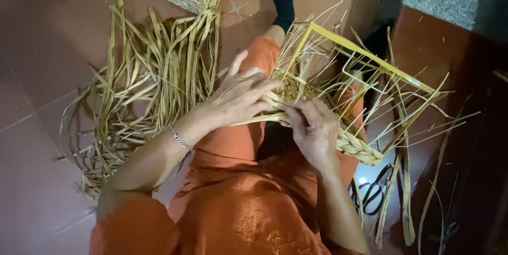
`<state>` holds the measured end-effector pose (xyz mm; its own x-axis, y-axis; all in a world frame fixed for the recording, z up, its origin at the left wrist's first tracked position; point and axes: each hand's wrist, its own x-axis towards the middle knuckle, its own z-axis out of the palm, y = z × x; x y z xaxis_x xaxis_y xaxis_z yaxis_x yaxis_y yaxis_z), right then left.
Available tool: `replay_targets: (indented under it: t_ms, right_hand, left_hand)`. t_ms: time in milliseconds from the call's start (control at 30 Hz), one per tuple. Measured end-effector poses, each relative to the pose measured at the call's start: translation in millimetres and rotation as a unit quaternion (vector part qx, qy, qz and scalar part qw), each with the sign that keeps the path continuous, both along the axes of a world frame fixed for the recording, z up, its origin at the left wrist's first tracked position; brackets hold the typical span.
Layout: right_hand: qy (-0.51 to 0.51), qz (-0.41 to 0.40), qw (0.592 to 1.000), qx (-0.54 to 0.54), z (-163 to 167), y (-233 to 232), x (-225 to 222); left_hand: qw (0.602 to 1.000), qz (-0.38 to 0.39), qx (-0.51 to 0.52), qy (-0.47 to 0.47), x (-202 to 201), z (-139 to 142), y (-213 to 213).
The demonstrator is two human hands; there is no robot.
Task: The person sits on the floor weaving a basket, threading and tightening dried palm strips around a bamboo frame and weaving strips across the base and sides, working the strips in by hand and turning the frame as they go.
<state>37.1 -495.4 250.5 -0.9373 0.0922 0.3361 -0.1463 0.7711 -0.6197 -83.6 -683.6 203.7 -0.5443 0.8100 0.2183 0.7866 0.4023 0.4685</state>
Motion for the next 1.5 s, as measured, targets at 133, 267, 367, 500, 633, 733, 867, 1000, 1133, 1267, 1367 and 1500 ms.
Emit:
replay_targets:
  t_ms: [133,267,367,500,633,733,867,1000,1133,1267,1367,1500]
  right_hand:
    - [0.025,-0.037,0.998,-0.048,-21,2,-4]
    - [0.027,-0.076,0.995,-0.064,-36,2,-4]
    - [0.086,-0.086,0.992,-0.030,-40,0,-3]
    - [0.052,-0.137,0.989,0.014,-43,-4,-1]
    - [0.139,-0.115,0.984,-0.005,-39,-12,7]
    - [0.179,-0.078,0.980,0.024,-30,-23,23]
    - [0.163,-0.012,0.986,0.033,-23,-45,32]
    - [0.084,-0.011,0.996,0.020,-20,-44,31]
    - [0.042,0.002,0.999,0.021,-13,-33,35]
    - [0.043,0.028,0.998,0.036,-5,-23,41]
    - [0.066,0.031,0.995,0.071,-7,-17,38]
    - [0.098,0.019,0.994,0.038,-23,-11,21]
  left_hand:
    - [0.983,0.028,0.023,-0.177,3,-12,-12]
    - [0.935,0.053,0.031,-0.349,-5,-18,-17]
    - [0.940,0.031,0.093,-0.327,-10,-18,-14]
    - [0.960,0.041,0.201,-0.188,0,-9,-14]
    - [0.979,0.083,0.175,-0.056,15,5,-26]
    - [0.982,0.037,0.124,-0.137,25,15,-36]
    - [0.994,0.016,0.109,-0.015,45,22,-40]
    - [0.980,0.026,0.048,-0.189,59,19,-39]
    - [0.968,0.019,0.064,-0.242,60,20,-40]
    - [0.983,0.046,0.098,-0.145,62,39,-34]
    - [0.997,0.037,0.041,0.060,58,55,-19]
    - [0.971,0.081,0.083,0.209,51,59,1]
